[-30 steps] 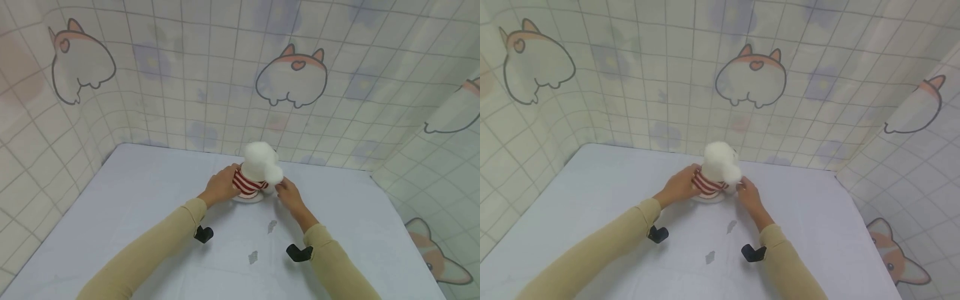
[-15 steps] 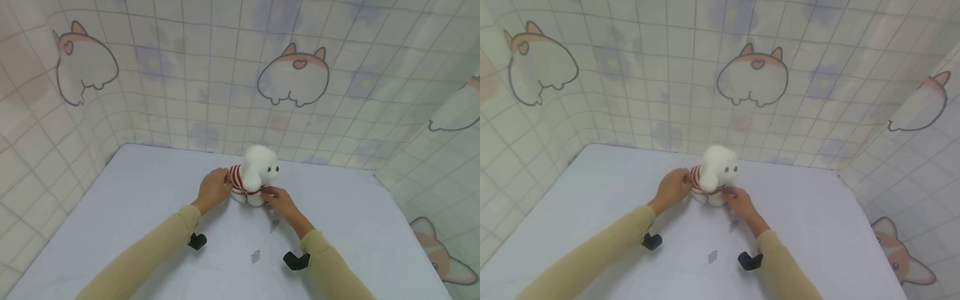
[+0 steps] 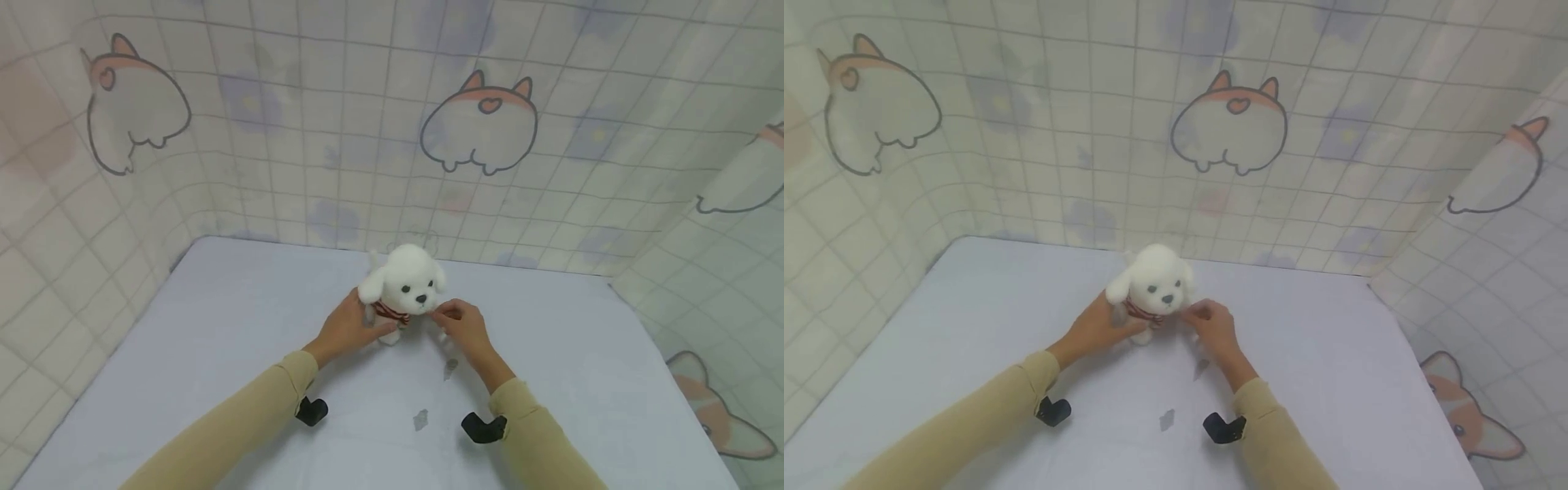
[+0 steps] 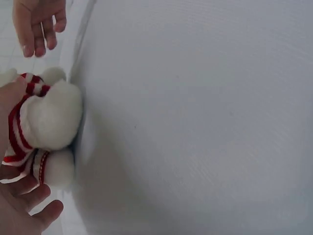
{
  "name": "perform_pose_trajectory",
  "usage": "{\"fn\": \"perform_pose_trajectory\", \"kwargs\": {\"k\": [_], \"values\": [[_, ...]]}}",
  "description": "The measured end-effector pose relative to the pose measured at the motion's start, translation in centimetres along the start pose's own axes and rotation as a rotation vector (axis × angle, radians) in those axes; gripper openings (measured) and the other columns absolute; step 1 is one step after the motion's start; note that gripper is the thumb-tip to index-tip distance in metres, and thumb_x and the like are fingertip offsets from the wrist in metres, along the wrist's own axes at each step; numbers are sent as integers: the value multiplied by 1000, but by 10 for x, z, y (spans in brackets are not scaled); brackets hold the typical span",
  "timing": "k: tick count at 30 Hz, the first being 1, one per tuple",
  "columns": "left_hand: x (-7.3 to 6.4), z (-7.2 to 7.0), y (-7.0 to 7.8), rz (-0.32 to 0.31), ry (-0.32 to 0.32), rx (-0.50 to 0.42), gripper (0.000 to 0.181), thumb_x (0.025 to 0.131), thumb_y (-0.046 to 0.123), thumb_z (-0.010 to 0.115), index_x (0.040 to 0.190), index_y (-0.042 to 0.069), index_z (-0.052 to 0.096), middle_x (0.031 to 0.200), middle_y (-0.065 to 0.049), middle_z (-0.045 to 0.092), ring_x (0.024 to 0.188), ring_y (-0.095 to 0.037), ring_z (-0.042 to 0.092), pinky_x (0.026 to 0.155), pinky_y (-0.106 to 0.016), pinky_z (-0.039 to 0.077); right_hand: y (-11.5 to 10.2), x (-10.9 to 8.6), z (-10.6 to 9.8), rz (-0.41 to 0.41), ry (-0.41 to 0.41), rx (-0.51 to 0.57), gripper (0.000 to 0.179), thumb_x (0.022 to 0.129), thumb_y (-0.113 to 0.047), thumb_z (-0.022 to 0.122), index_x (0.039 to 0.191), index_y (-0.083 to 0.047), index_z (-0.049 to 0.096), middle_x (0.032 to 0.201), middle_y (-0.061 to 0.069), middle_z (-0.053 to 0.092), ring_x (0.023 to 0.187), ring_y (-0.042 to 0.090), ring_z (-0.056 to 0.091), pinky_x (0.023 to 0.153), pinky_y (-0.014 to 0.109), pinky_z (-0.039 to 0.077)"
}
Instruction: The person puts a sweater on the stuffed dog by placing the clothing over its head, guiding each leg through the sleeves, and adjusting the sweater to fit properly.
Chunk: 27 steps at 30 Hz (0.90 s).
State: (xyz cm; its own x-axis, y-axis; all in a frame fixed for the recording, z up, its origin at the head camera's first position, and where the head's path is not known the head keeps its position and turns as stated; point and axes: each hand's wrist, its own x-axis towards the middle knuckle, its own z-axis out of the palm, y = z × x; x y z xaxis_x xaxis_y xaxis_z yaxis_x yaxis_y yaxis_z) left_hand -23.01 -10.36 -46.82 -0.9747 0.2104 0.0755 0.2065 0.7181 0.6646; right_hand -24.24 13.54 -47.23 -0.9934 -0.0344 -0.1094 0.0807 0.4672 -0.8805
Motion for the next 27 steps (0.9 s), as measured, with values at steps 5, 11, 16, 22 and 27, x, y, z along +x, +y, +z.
{"fn": "perform_pose_trajectory", "kwargs": {"k": [5, 11, 16, 22, 27], "values": [[8, 5, -2, 50, -37, 5, 88, 84, 41, 73, 151, 10, 25, 148, -17, 42, 136, -34, 43, 111, -49, 37, 1, 12, -7, -18, 47, -120, 53, 88, -28, 70, 136, -17, 51, 146, 8, 48, 136, 31, 43, 105, 47, 45], [31, 9, -12, 116, -67, -60, 77, 91, 22, 67, 153, 9, 24, 152, -18, 38, 140, -34, 38, 113, -48, 35, 0, 22, -5, -80, -30, -136, 59, 89, -27, 69, 143, -17, 47, 149, 9, 46, 140, 31, 39, 111, 49, 38], [43, 14, -13, 107, -58, -107, 67, 91, 16, 66, 150, 6, 34, 150, -19, 39, 135, -33, 44, 104, -42, 47, 3, 22, -8, -91, -8, -156, 55, 88, -27, 72, 138, -18, 52, 143, 8, 53, 131, 30, 49, 106, 48, 43], [50, 25, -7, 98, -36, -133, 58, 92, 10, 62, 145, 5, 42, 147, -16, 46, 134, -31, 47, 102, -41, 49, 11, 24, -12, -90, 43, -162, 52, 87, -23, 72, 136, -16, 55, 140, 10, 56, 127, 31, 53, 103, 46, 46], [58, 31, -5, 79, -49, -152, 56, 93, 10, 60, 146, 6, 41, 148, -13, 45, 137, -29, 44, 103, -40, 48, 14, 25, -14, -83, 78, -151, 52, 87, -21, 72, 136, -16, 55, 141, 10, 54, 126, 31, 54, 102, 45, 48]]}}
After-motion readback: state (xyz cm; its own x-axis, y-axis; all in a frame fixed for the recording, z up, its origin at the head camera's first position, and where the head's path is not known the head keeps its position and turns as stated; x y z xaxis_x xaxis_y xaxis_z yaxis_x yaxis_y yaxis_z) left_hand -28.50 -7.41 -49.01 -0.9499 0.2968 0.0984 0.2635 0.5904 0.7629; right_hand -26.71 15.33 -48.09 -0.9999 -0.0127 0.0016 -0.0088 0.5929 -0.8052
